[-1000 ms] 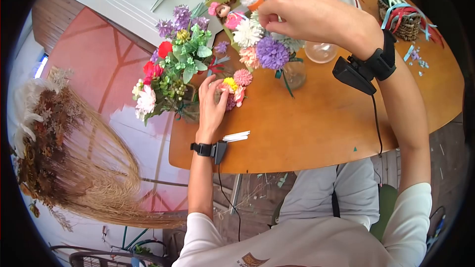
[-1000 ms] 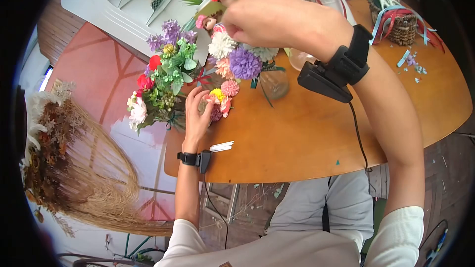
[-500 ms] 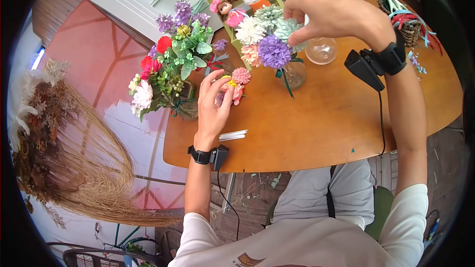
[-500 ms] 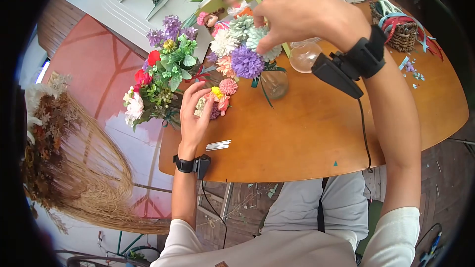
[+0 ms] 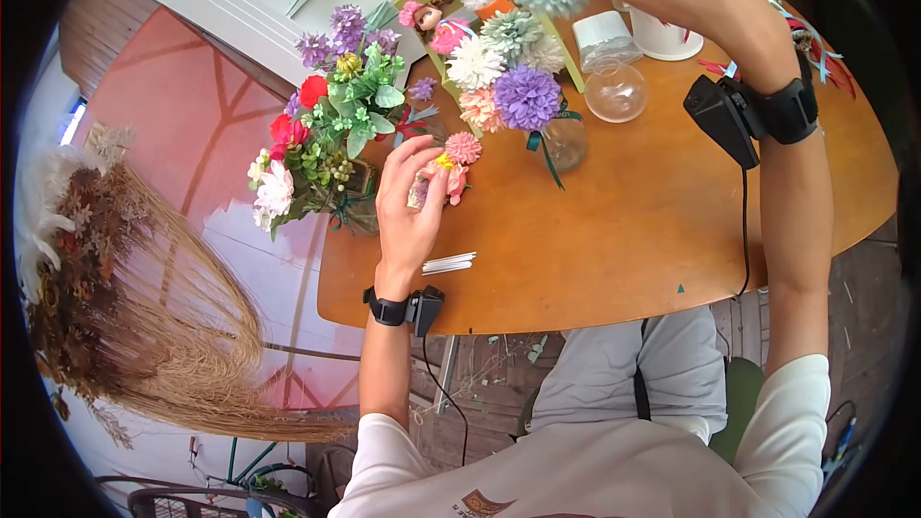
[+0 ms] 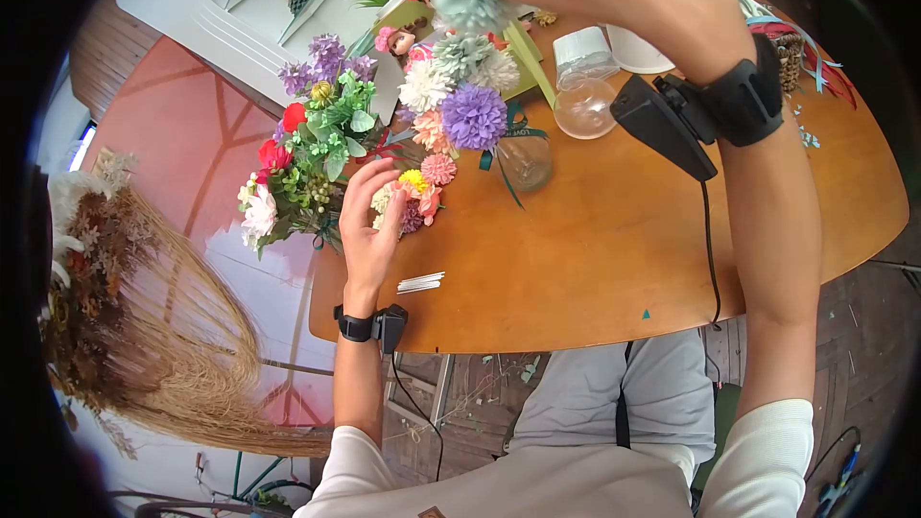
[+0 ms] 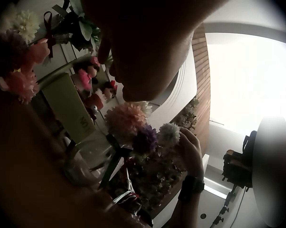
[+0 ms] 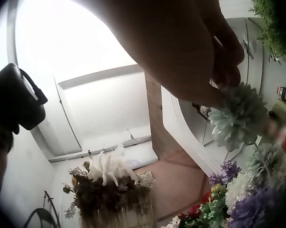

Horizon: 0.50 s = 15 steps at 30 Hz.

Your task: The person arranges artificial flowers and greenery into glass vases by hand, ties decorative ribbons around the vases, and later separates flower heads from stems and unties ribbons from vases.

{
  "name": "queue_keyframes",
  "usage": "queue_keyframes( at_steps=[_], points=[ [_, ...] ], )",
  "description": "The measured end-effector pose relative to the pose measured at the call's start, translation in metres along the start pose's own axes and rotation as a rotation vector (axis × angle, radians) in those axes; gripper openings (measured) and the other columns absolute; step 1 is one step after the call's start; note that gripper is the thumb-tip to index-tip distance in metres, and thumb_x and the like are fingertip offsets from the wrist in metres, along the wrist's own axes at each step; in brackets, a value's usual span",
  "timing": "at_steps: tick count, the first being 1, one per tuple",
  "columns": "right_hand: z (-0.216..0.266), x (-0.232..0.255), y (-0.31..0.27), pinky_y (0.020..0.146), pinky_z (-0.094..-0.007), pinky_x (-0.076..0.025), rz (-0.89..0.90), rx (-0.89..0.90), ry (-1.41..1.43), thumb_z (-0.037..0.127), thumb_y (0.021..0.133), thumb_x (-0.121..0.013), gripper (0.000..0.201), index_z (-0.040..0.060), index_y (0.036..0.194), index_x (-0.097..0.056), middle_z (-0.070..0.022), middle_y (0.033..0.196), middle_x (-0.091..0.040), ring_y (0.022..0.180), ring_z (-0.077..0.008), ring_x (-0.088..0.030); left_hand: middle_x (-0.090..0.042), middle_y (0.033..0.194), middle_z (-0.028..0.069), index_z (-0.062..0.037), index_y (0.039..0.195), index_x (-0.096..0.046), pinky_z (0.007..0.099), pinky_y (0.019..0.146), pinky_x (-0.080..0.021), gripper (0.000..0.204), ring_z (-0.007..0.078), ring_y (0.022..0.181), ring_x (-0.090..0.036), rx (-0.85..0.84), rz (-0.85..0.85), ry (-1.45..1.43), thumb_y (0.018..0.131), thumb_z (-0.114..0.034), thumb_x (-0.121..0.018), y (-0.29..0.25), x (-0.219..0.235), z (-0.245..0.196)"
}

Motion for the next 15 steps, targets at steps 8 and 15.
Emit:
queue_keyframes(
  at_steps=[8,15],
  points=[
    [0.037,-0.003,-0.002,0.073,-0.0376,-0.055,-0.027,0.153,0.228,0.013,0.093,-0.059,0.022,-0.0066,0.098,-0.069,-0.0198,0.087,-0.072,0.079,-0.0304,-0.071,-0.060,0.131,0.0131,-0.0027,0.131,-0.063,0.0349,0.099,-0.048,0.036,0.0223,0.119,-0.059,-0.110,-0.145,0.050,0.095,-0.003,-0.065,0.009,0.017,-0.041],
    [0.067,-0.018,-0.005,0.073,-0.0391,-0.055,0.290,0.304,0.622,0.012,0.093,-0.060,0.021,-0.0070,0.094,-0.069,-0.0196,0.082,-0.071,0.074,-0.0327,-0.069,-0.065,0.109,0.0115,0.0076,0.108,-0.065,0.0276,0.085,-0.048,0.014,0.0171,0.096,-0.062,-0.126,-0.126,0.014,0.098,-0.001,-0.061,0.005,0.024,-0.055]
  ],
)
Point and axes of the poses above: each hand's wrist, its own y-axis towards the middle knuckle, its own x-axis out of the back of the hand, z = x × y, the point moved 5 cm from there along y, towards the middle knuckle
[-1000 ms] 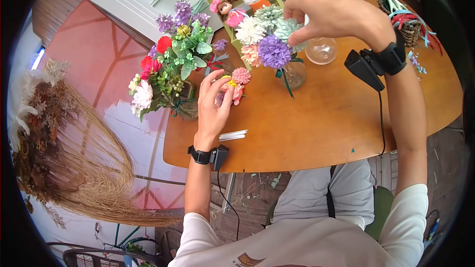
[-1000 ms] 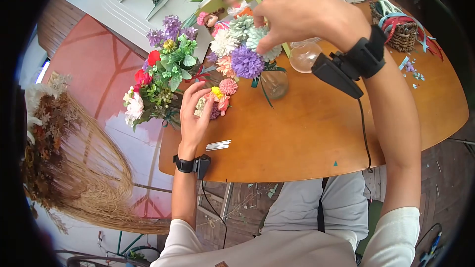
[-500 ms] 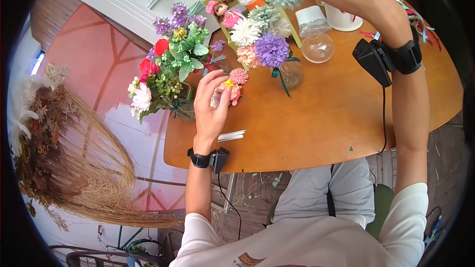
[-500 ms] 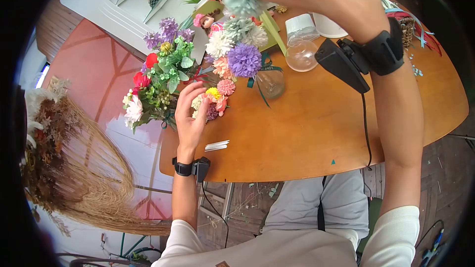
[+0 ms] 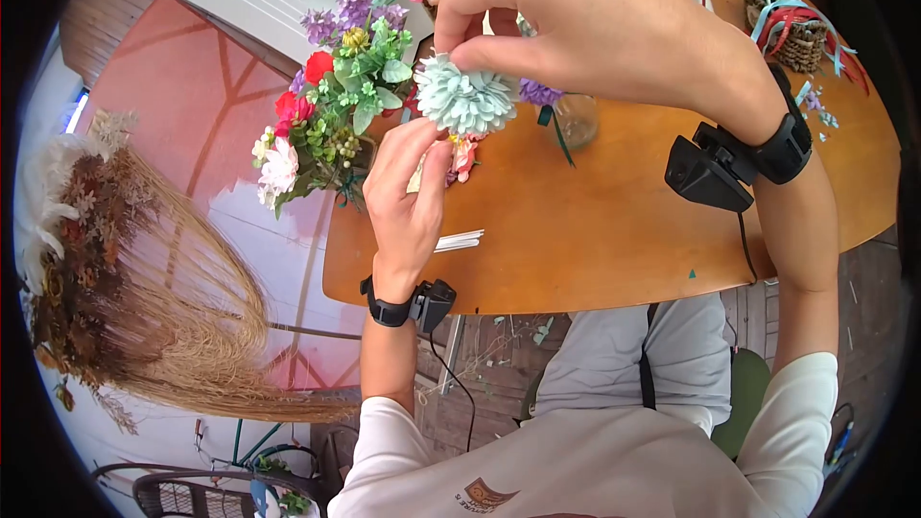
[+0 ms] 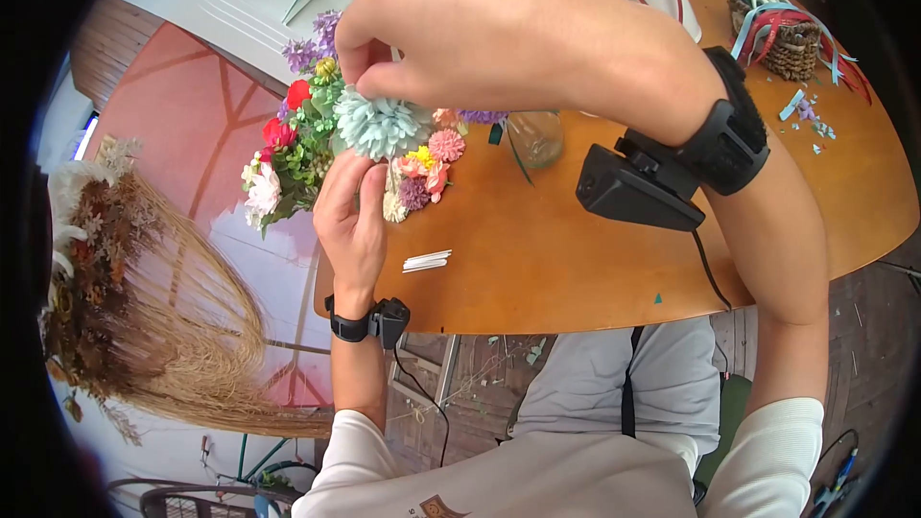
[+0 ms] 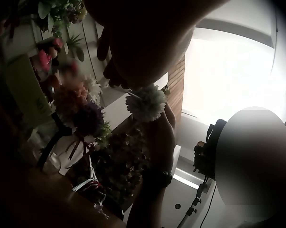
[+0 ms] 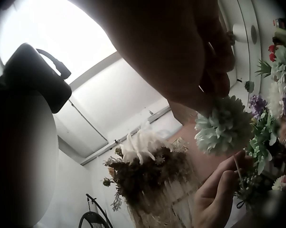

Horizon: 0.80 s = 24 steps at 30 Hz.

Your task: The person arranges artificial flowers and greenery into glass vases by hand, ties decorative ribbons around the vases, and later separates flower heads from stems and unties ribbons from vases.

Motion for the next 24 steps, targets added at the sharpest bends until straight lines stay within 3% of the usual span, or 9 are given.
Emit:
queue_keyframes(
  at_steps=[3,8,14,17,19,20,22,23,24],
  points=[
    [-0.005,-0.017,0.002,0.071,-0.0398,-0.055,-0.038,0.067,-0.099,0.012,0.093,-0.060,0.021,-0.0070,0.093,-0.069,-0.0194,0.080,-0.071,0.073,-0.0327,-0.069,-0.067,0.093,0.0063,0.0083,0.100,-0.067,0.0234,0.072,-0.045,0.009,0.0107,0.080,-0.059,0.128,0.091,-0.175,0.096,0.001,-0.063,-0.001,0.001,0.000],
    [-0.007,-0.028,0.001,0.071,-0.0405,-0.055,-0.065,0.066,-0.172,0.012,0.092,-0.060,0.021,-0.0068,0.091,-0.069,-0.0193,0.078,-0.070,0.071,-0.0328,-0.068,-0.067,0.092,0.0050,0.0085,0.100,-0.069,0.0235,0.073,-0.047,0.008,0.0117,0.082,-0.061,0.316,0.090,-0.415,0.094,0.004,-0.065,-0.007,0.003,0.006],
    [-0.012,-0.032,0.007,0.069,-0.0408,-0.054,-0.048,0.014,-0.193,0.012,0.092,-0.060,0.021,-0.0066,0.089,-0.068,-0.0189,0.073,-0.068,0.068,-0.0331,-0.066,-0.066,0.094,0.0064,0.0070,0.101,-0.068,0.0256,0.077,-0.051,0.008,0.0128,0.085,-0.064,0.252,0.176,-0.389,0.095,0.005,-0.064,-0.010,0.003,0.010],
    [-0.021,-0.033,0.010,0.069,-0.0403,-0.053,0.072,-0.049,-0.003,0.012,0.092,-0.059,0.020,-0.0069,0.089,-0.067,-0.0195,0.077,-0.068,0.070,-0.0322,-0.066,-0.065,0.093,0.0057,0.0061,0.099,-0.067,0.0256,0.078,-0.050,0.006,0.0127,0.086,-0.062,0.266,0.154,-0.415,0.094,0.004,-0.065,-0.012,0.005,0.011],
    [-0.030,-0.038,0.007,0.071,-0.0397,-0.052,-0.132,-0.011,-0.262,0.011,0.093,-0.059,0.019,-0.0061,0.092,-0.066,-0.0195,0.083,-0.069,0.074,-0.0307,-0.066,-0.065,0.092,0.0053,0.0057,0.098,-0.067,0.0259,0.078,-0.050,0.005,0.0125,0.086,-0.062,0.226,0.189,-0.315,0.093,0.004,-0.065,-0.016,0.004,0.016],
    [-0.027,-0.036,0.009,0.071,-0.0397,-0.052,-0.131,-0.011,-0.257,0.011,0.093,-0.059,0.019,-0.0061,0.092,-0.066,-0.0195,0.083,-0.069,0.074,-0.0307,-0.066,-0.065,0.091,0.0049,0.0053,0.096,-0.066,0.0262,0.078,-0.049,0.004,0.0123,0.086,-0.061,0.177,0.223,-0.218,0.093,0.003,-0.066,-0.020,0.003,0.019],
    [-0.029,-0.024,0.011,0.072,-0.0397,-0.052,-0.179,-0.262,-0.145,0.011,0.093,-0.058,0.018,-0.0056,0.093,-0.065,-0.0184,0.087,-0.069,0.078,-0.0303,-0.067,-0.065,0.090,0.0063,0.0031,0.094,-0.065,0.0277,0.077,-0.049,0.004,0.0141,0.083,-0.062,0.171,0.216,-0.174,0.090,0.003,-0.066,-0.032,0.002,0.028],
    [-0.037,-0.021,0.006,0.072,-0.0401,-0.051,-0.226,-0.057,-0.244,0.012,0.093,-0.058,0.018,-0.0054,0.094,-0.065,-0.0170,0.086,-0.070,0.077,-0.0308,-0.067,-0.065,0.089,0.0074,0.0022,0.094,-0.065,0.0282,0.078,-0.049,0.005,0.0154,0.082,-0.062,0.166,0.289,-0.108,0.089,0.002,-0.067,-0.040,0.000,0.035],
    [-0.037,-0.020,0.005,0.072,-0.0401,-0.051,-0.229,-0.058,-0.243,0.012,0.093,-0.058,0.018,-0.0054,0.094,-0.065,-0.0170,0.086,-0.070,0.077,-0.0308,-0.067,-0.065,0.088,0.0084,0.0013,0.094,-0.065,0.0288,0.078,-0.049,0.007,0.0166,0.081,-0.062,0.160,0.363,-0.042,0.088,0.002,-0.068,-0.047,-0.002,0.043]
  ],
)
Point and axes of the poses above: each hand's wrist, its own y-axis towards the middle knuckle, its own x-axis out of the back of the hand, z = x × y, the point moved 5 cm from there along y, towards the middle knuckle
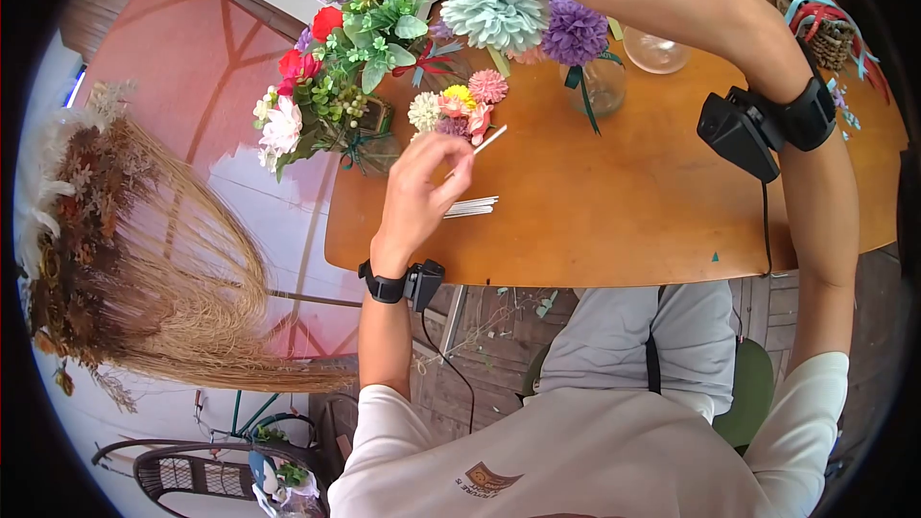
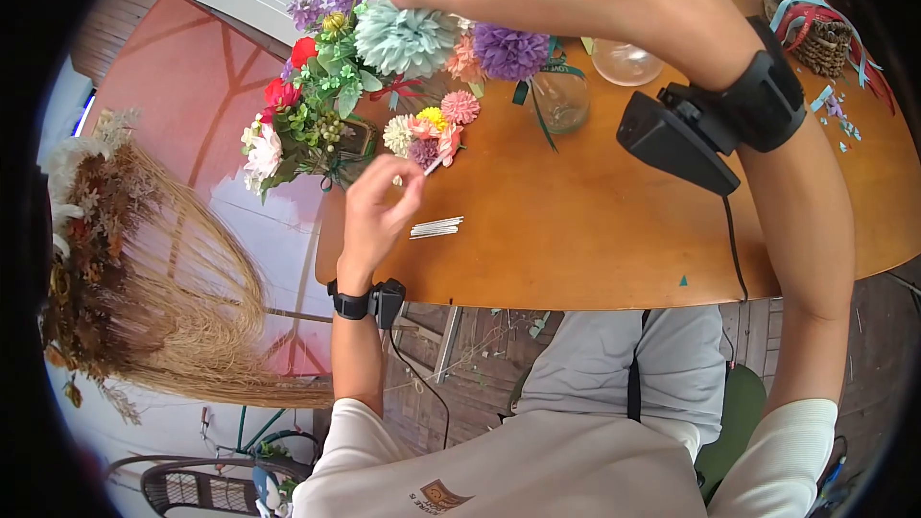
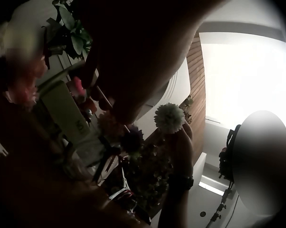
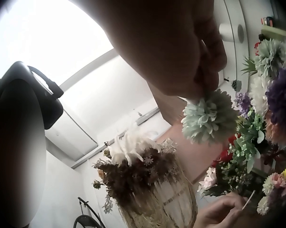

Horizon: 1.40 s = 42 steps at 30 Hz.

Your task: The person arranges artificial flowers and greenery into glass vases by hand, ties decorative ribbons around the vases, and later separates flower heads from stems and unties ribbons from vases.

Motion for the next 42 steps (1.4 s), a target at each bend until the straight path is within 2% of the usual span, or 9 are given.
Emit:
queue_keyframes(
  at_steps=[5,18,21,26,33,35,38,40,42],
  points=[
    [0.000,-0.004,-0.002,0.072,-0.0406,-0.051,0.073,-0.058,0.040,0.011,0.094,-0.058,0.018,-0.0057,0.092,-0.065,-0.0172,0.084,-0.069,0.074,-0.0311,-0.066,-0.066,0.097,0.0120,0.0014,0.095,-0.066,0.0377,0.082,-0.052,0.010,0.0310,0.094,-0.064,0.024,0.268,0.157,0.091,-0.007,-0.068,-0.027,-0.023,0.051],
    [0.002,-0.019,0.005,0.073,-0.0410,-0.051,0.171,-0.092,0.015,0.013,0.094,-0.060,0.018,-0.0048,0.092,-0.065,-0.0190,0.082,-0.067,0.076,-0.0328,-0.067,-0.066,0.098,0.0104,-0.0001,0.100,-0.072,0.0359,0.081,-0.052,0.011,0.0271,0.093,-0.065,0.176,0.345,0.033,0.090,-0.004,-0.068,-0.057,-0.020,0.060],
    [0.004,-0.018,0.003,0.074,-0.0411,-0.052,0.244,-0.288,-0.048,0.013,0.094,-0.060,0.018,-0.0046,0.093,-0.066,-0.0191,0.083,-0.068,0.079,-0.0332,-0.068,-0.066,0.098,0.0102,0.0000,0.100,-0.072,0.0357,0.081,-0.052,0.012,0.0264,0.093,-0.065,0.203,0.374,0.028,0.090,-0.005,-0.068,-0.058,-0.019,0.057],
    [-0.001,-0.024,-0.003,0.077,-0.0414,-0.053,0.121,-0.030,-0.061,0.013,0.094,-0.060,0.020,-0.0051,0.095,-0.068,-0.0187,0.086,-0.071,0.081,-0.0335,-0.068,-0.065,0.099,0.0092,-0.0009,0.102,-0.072,0.0361,0.078,-0.051,0.016,0.0270,0.088,-0.064,0.203,0.384,-0.018,0.089,-0.011,-0.072,-0.059,-0.016,0.047],
    [0.015,-0.018,-0.009,0.075,-0.0401,-0.054,0.131,0.008,-0.085,0.013,0.094,-0.060,0.020,-0.0059,0.095,-0.068,-0.0188,0.085,-0.071,0.078,-0.0325,-0.069,-0.065,0.102,0.0095,-0.0007,0.102,-0.072,0.0363,0.081,-0.052,0.023,0.0273,0.092,-0.065,0.265,0.424,-0.059,0.085,-0.015,-0.078,-0.059,-0.017,0.053],
    [-0.002,-0.029,-0.002,0.073,-0.0392,-0.054,0.209,-0.124,0.029,0.013,0.094,-0.060,0.021,-0.0057,0.095,-0.069,-0.0187,0.083,-0.071,0.075,-0.0314,-0.069,-0.066,0.107,0.0098,-0.0011,0.108,-0.070,0.0352,0.085,-0.053,0.029,0.0247,0.095,-0.066,0.180,0.399,-0.028,0.084,-0.015,-0.078,-0.054,-0.014,0.047],
    [0.000,-0.036,-0.002,0.071,-0.0389,-0.054,0.270,-0.120,0.048,0.014,0.094,-0.060,0.021,-0.0053,0.096,-0.069,-0.0182,0.080,-0.070,0.074,-0.0306,-0.069,-0.068,0.112,0.0081,-0.0022,0.116,-0.068,0.0338,0.093,-0.051,0.039,0.0203,0.105,-0.065,0.171,0.229,-0.127,0.080,-0.012,-0.081,-0.036,-0.003,0.036],
    [0.001,-0.038,0.000,0.069,-0.0388,-0.054,0.283,-0.053,0.045,0.014,0.094,-0.060,0.021,-0.0049,0.096,-0.069,-0.0174,0.078,-0.070,0.072,-0.0305,-0.068,-0.066,0.118,0.0090,-0.0020,0.134,-0.058,0.0360,0.096,-0.051,0.058,0.0198,0.110,-0.064,0.174,0.225,-0.189,0.081,-0.010,-0.081,-0.022,-0.001,0.030],
    [0.015,-0.037,0.003,0.067,-0.0390,-0.053,0.466,-0.235,-0.017,0.015,0.094,-0.060,0.022,-0.0044,0.096,-0.069,-0.0169,0.076,-0.069,0.070,-0.0309,-0.067,-0.056,0.136,0.0118,-0.0022,0.146,-0.045,0.0354,0.092,-0.053,0.073,0.0203,0.110,-0.063,0.139,0.042,-0.646,0.082,-0.005,-0.080,0.000,0.004,0.005]
  ],
)
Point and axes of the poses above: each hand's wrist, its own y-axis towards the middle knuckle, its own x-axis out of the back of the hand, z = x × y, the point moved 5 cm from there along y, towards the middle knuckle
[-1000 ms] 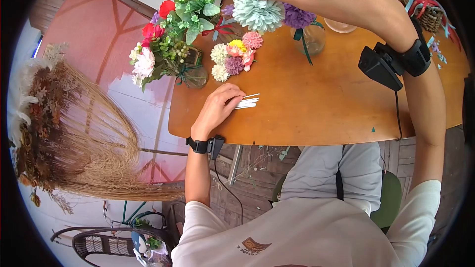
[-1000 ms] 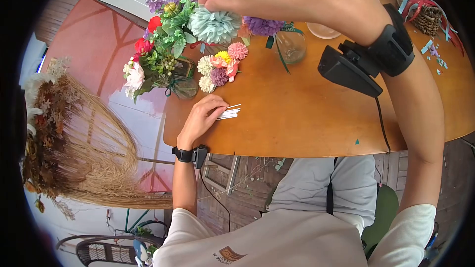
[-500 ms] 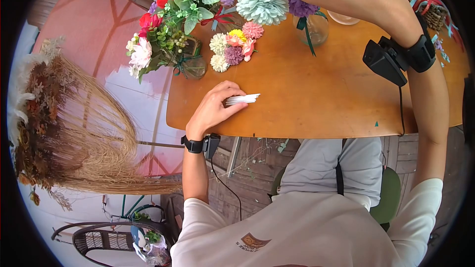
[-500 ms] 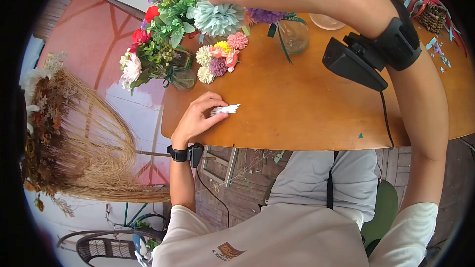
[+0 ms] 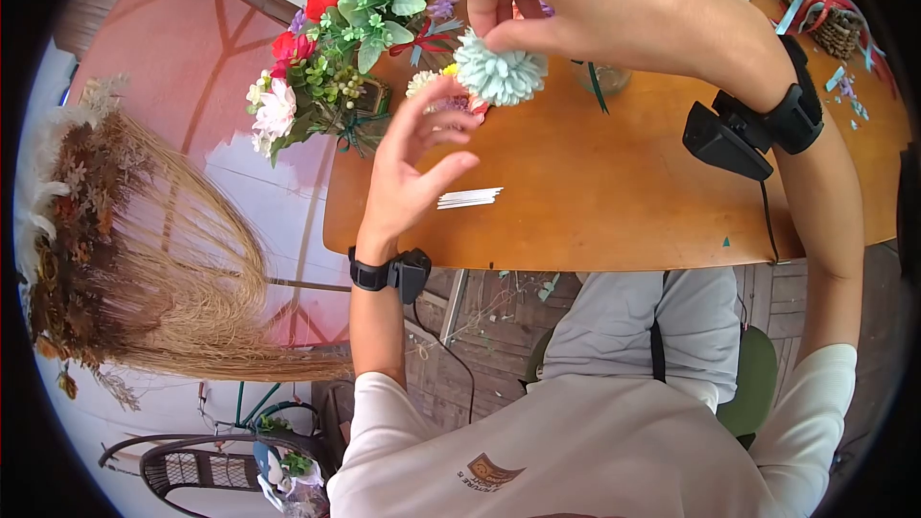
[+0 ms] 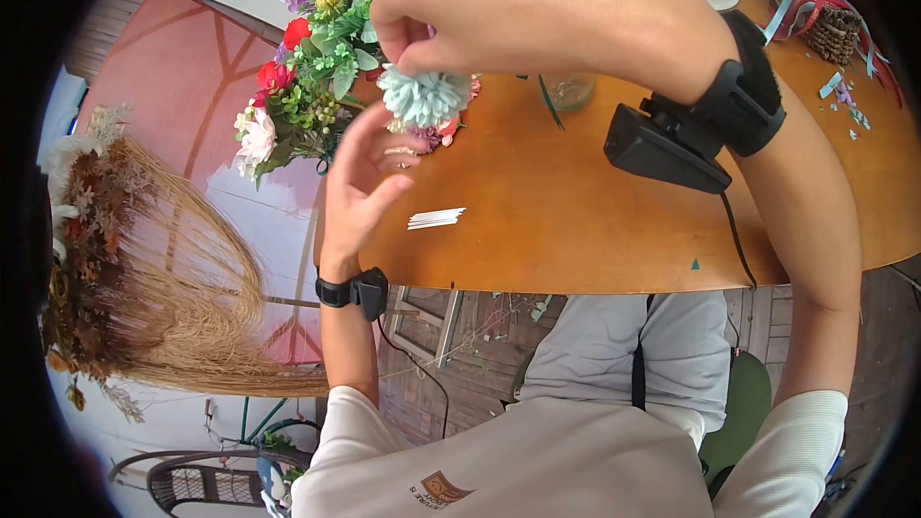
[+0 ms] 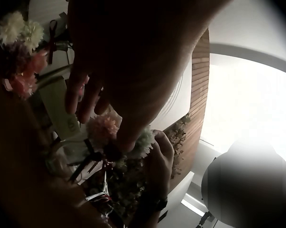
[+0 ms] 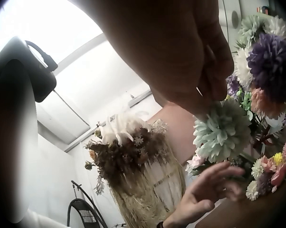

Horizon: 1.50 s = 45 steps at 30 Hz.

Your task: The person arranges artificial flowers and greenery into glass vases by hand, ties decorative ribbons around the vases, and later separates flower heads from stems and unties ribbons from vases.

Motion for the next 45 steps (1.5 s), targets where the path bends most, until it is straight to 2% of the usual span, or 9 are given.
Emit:
queue_keyframes(
  at_steps=[4,6,10,12,22,30,34,37,45],
  points=[
    [0.003,0.001,-0.012,0.065,-0.0396,-0.052,-0.154,0.283,0.052,0.017,0.095,-0.060,0.023,-0.0044,0.094,-0.069,-0.0173,0.074,-0.068,0.067,-0.0317,-0.065,-0.049,0.144,0.0139,-0.0005,0.153,-0.032,0.0345,0.093,-0.054,0.082,0.0216,0.114,-0.062,-0.170,0.003,-0.142,0.084,0.000,-0.077,0.032,-0.027,-0.039],
    [0.002,0.001,-0.004,0.065,-0.0405,-0.051,0.104,0.185,0.163,0.019,0.096,-0.060,0.025,-0.0048,0.092,-0.068,-0.0186,0.072,-0.066,0.066,-0.0326,-0.064,-0.049,0.143,0.0143,0.0012,0.153,-0.030,0.0320,0.092,-0.054,0.081,0.0194,0.116,-0.060,-0.192,-0.005,-0.192,0.086,0.004,-0.075,0.042,-0.036,-0.048],
    [0.000,0.004,-0.010,0.064,-0.0415,-0.051,0.054,0.076,0.065,0.020,0.096,-0.060,0.028,-0.0051,0.087,-0.068,-0.0197,0.069,-0.065,0.064,-0.0333,-0.064,-0.051,0.140,0.0131,0.0040,0.138,-0.050,0.0315,0.096,-0.053,0.054,0.0183,0.119,-0.058,-0.069,-0.089,-0.129,0.088,0.008,-0.070,0.048,-0.025,-0.029],
    [-0.001,0.011,-0.024,0.064,-0.0424,-0.052,-0.189,0.351,-0.058,0.021,0.096,-0.060,0.030,-0.0053,0.084,-0.068,-0.0202,0.068,-0.065,0.064,-0.0340,-0.064,-0.053,0.135,0.0108,0.0035,0.127,-0.059,0.0309,0.097,-0.053,0.039,0.0169,0.118,-0.059,-0.188,-0.073,0.004,0.089,0.007,-0.069,0.053,-0.011,-0.009],
    [-0.022,0.012,-0.017,0.068,-0.0448,-0.053,-0.253,0.335,-0.092,0.020,0.094,-0.060,0.030,-0.0062,0.082,-0.067,-0.0235,0.069,-0.063,0.068,-0.0401,-0.063,-0.066,0.111,0.0039,0.0007,0.116,-0.062,0.0223,0.071,-0.054,0.028,0.0075,0.092,-0.062,0.185,-0.204,0.197,0.091,-0.007,-0.074,0.085,0.028,0.081],
    [-0.027,0.027,-0.018,0.066,-0.0472,-0.050,-0.146,0.156,-0.176,0.012,0.088,-0.059,0.023,-0.0078,0.078,-0.062,-0.0255,0.071,-0.062,0.067,-0.0416,-0.061,-0.068,0.114,0.0132,-0.0005,0.113,-0.067,0.0397,0.087,-0.053,0.032,0.0283,0.099,-0.067,-0.184,0.074,0.893,0.088,-0.018,-0.075,0.098,-0.006,0.085],
    [-0.048,0.026,-0.017,0.067,-0.0474,-0.049,-0.243,0.088,-0.219,0.010,0.087,-0.059,0.021,-0.0079,0.076,-0.059,-0.0258,0.071,-0.061,0.069,-0.0424,-0.061,-0.067,0.119,0.0138,-0.0011,0.117,-0.066,0.0414,0.098,-0.049,0.037,0.0316,0.110,-0.064,0.198,0.100,0.713,0.086,-0.017,-0.076,0.091,-0.013,0.088],
    [-0.063,0.022,-0.016,0.068,-0.0477,-0.049,-0.324,0.041,-0.219,0.010,0.087,-0.058,0.020,-0.0075,0.077,-0.059,-0.0256,0.071,-0.061,0.071,-0.0426,-0.062,-0.066,0.120,0.0141,-0.0004,0.120,-0.065,0.0379,0.095,-0.050,0.039,0.0278,0.107,-0.066,-0.095,0.012,0.794,0.088,-0.019,-0.076,0.093,-0.010,0.070],
    [-0.067,0.028,-0.015,0.075,-0.0494,-0.050,-0.397,-0.084,-0.259,0.009,0.086,-0.056,0.016,-0.0065,0.087,-0.062,-0.0263,0.081,-0.064,0.080,-0.0429,-0.063,-0.065,0.128,0.0119,-0.0037,0.132,-0.061,0.0345,0.095,-0.052,0.041,0.0194,0.113,-0.064,-0.106,-0.253,0.273,0.095,-0.019,-0.070,0.101,-0.002,0.030]
  ],
)
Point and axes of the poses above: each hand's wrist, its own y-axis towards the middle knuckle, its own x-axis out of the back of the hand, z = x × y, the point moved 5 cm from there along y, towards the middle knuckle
